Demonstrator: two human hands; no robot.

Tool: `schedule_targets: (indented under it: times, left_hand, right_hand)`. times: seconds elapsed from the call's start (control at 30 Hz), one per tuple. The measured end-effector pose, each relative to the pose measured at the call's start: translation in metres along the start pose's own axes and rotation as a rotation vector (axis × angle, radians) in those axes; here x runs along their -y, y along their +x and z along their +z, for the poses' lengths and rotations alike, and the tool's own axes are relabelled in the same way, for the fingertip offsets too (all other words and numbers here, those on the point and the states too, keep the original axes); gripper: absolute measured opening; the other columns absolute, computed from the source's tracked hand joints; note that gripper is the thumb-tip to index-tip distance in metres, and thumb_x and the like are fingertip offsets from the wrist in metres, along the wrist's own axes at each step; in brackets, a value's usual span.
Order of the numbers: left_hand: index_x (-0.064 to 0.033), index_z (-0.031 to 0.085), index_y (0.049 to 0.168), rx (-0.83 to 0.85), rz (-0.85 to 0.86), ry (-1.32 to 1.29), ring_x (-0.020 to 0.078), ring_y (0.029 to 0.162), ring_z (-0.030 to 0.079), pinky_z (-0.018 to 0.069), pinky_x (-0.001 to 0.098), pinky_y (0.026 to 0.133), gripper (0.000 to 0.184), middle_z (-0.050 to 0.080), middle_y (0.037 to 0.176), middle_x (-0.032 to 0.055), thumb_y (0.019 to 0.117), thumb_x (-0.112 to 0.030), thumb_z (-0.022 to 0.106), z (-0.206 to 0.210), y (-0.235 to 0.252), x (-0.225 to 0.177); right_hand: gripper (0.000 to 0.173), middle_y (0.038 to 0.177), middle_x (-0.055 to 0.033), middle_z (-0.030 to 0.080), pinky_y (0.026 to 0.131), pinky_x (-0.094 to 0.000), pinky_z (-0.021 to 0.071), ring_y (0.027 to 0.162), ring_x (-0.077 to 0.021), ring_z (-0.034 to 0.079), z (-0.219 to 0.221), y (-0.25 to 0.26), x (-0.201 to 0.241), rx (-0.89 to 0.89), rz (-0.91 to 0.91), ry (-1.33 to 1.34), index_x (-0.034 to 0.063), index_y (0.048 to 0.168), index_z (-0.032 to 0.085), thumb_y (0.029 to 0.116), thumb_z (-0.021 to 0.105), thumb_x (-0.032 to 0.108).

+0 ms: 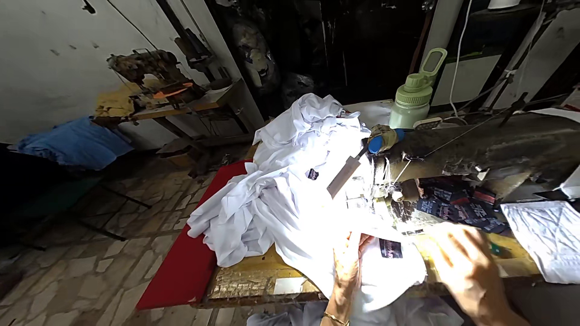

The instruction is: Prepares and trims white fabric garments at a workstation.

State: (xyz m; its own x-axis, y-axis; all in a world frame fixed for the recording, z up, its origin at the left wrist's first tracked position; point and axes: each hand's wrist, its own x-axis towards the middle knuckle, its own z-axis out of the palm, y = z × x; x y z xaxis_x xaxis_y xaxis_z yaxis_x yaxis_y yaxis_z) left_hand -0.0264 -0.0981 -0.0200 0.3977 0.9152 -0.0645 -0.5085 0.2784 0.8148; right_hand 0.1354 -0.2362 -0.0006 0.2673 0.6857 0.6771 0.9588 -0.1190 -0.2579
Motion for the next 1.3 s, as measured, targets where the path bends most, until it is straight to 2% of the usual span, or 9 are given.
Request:
schedule_targets:
  times: [0.17, 0.3, 0.4, 0.5, 0.57, 0.63, 0.77, 0.9, 1.3]
  left_hand:
    - [0.0142, 0.055, 0.133, 0.366, 0.231, 0.773, 0.0208, 0.126, 0.061, 0.0458, 0.0327, 0.110, 0.039, 0.064, 0.131, 0.0225, 0.1009, -0.004, 0.043, -0.016, -0.003, 0.006]
    - [0.0001, 0.069, 0.128, 0.386, 0.392, 1.428, 0.0269, 0.107, 0.071, 0.0538, 0.0438, 0.096, 0.035, 0.073, 0.115, 0.0162, 0.1016, -0.015, 0.052, -0.022, 0.001, 0.003]
    - [-0.0038, 0.070, 0.126, 0.448, 0.218, 1.538, 0.0272, 0.107, 0.070, 0.0522, 0.0460, 0.097, 0.038, 0.074, 0.113, 0.0147, 0.1054, -0.027, 0.048, -0.023, 0.005, -0.010]
    - [-0.0078, 0.063, 0.138, 0.536, 0.055, 1.561, 0.0264, 0.119, 0.065, 0.0467, 0.0454, 0.106, 0.043, 0.069, 0.128, 0.0139, 0.1058, -0.033, 0.049, -0.027, 0.001, -0.019]
    - [-0.0053, 0.058, 0.143, 0.602, 0.082, 1.478, 0.0259, 0.126, 0.061, 0.0430, 0.0416, 0.111, 0.045, 0.064, 0.136, 0.0157, 0.1034, -0.027, 0.053, -0.028, -0.004, -0.027]
    - [-0.0063, 0.056, 0.145, 0.640, 0.085, 1.426, 0.0247, 0.131, 0.057, 0.0405, 0.0402, 0.113, 0.047, 0.060, 0.141, 0.0151, 0.1021, -0.026, 0.055, -0.030, -0.006, -0.032]
    - [-0.0051, 0.058, 0.143, 0.627, 0.053, 1.349, 0.0234, 0.122, 0.062, 0.0451, 0.0384, 0.108, 0.046, 0.064, 0.134, 0.0155, 0.1008, -0.025, 0.059, -0.032, -0.011, -0.036]
    - [-0.0003, 0.060, 0.137, 0.520, 0.027, 1.303, 0.0215, 0.105, 0.067, 0.0505, 0.0408, 0.096, 0.047, 0.071, 0.116, 0.0147, 0.0987, -0.027, 0.060, -0.041, -0.018, -0.037]
    - [-0.0085, 0.076, 0.113, 0.344, 0.300, 1.574, 0.0269, 0.098, 0.072, 0.0558, 0.0482, 0.088, 0.028, 0.075, 0.106, 0.0108, 0.1018, -0.021, 0.054, -0.020, -0.024, -0.017]
  right_hand:
    - [0.027, 0.094, -0.0152, 0.072, 0.074, -0.0437, 0.0600, 0.088, -0.0321, 0.072, 0.052, -0.018, 0.046, 0.096, 0.002, 0.037, 0.0030, 0.096, 0.076, 0.0924, 0.055, 0.020]
    - [0.028, 0.089, -0.0105, 0.076, 0.075, -0.0459, 0.0598, 0.084, -0.0245, 0.074, 0.044, -0.013, 0.044, 0.295, 0.242, 0.369, 0.0065, 0.095, 0.079, 0.0941, 0.061, 0.028]
    - [0.021, 0.084, -0.0019, 0.072, 0.070, -0.0248, 0.0567, 0.074, -0.0044, 0.066, 0.030, -0.002, 0.024, 0.326, 0.425, 0.737, 0.0035, 0.093, 0.076, 0.0939, 0.060, 0.018]
    - [0.021, 0.083, -0.0086, 0.070, 0.062, -0.0330, 0.0582, 0.067, -0.0131, 0.067, 0.013, 0.021, -0.015, 0.140, 0.634, 0.605, -0.0036, 0.103, 0.069, 0.0964, 0.055, 0.010]
    - [0.031, 0.114, -0.0252, 0.070, 0.090, -0.0547, 0.0549, 0.102, -0.0362, 0.070, 0.005, 0.032, -0.045, 0.061, 0.579, 0.228, -0.0055, 0.128, 0.064, 0.1025, 0.057, 0.011]
    - [0.049, 0.143, -0.0334, 0.052, 0.111, -0.0674, 0.0358, 0.133, -0.0511, 0.050, 0.001, 0.040, -0.056, 0.093, 0.498, 0.025, -0.0047, 0.149, 0.047, 0.1035, 0.054, 0.012]
    - [0.025, 0.105, -0.0194, 0.074, 0.085, -0.0560, 0.0574, 0.095, -0.0357, 0.072, 0.012, 0.031, -0.004, 0.216, 0.358, 0.196, 0.0014, 0.116, 0.074, 0.0998, 0.060, 0.015]
    - [0.022, 0.088, -0.0124, 0.071, 0.071, -0.0483, 0.0578, 0.079, -0.0280, 0.070, 0.041, 0.011, 0.036, 0.302, 0.275, 0.281, 0.0043, 0.098, 0.076, 0.0935, 0.059, 0.019]
    - [0.023, 0.079, -0.0078, 0.068, 0.077, -0.0478, 0.0520, 0.078, -0.0254, 0.067, 0.057, -0.008, 0.046, 0.248, 0.251, 0.273, 0.0052, 0.085, 0.074, 0.0901, 0.058, 0.022]
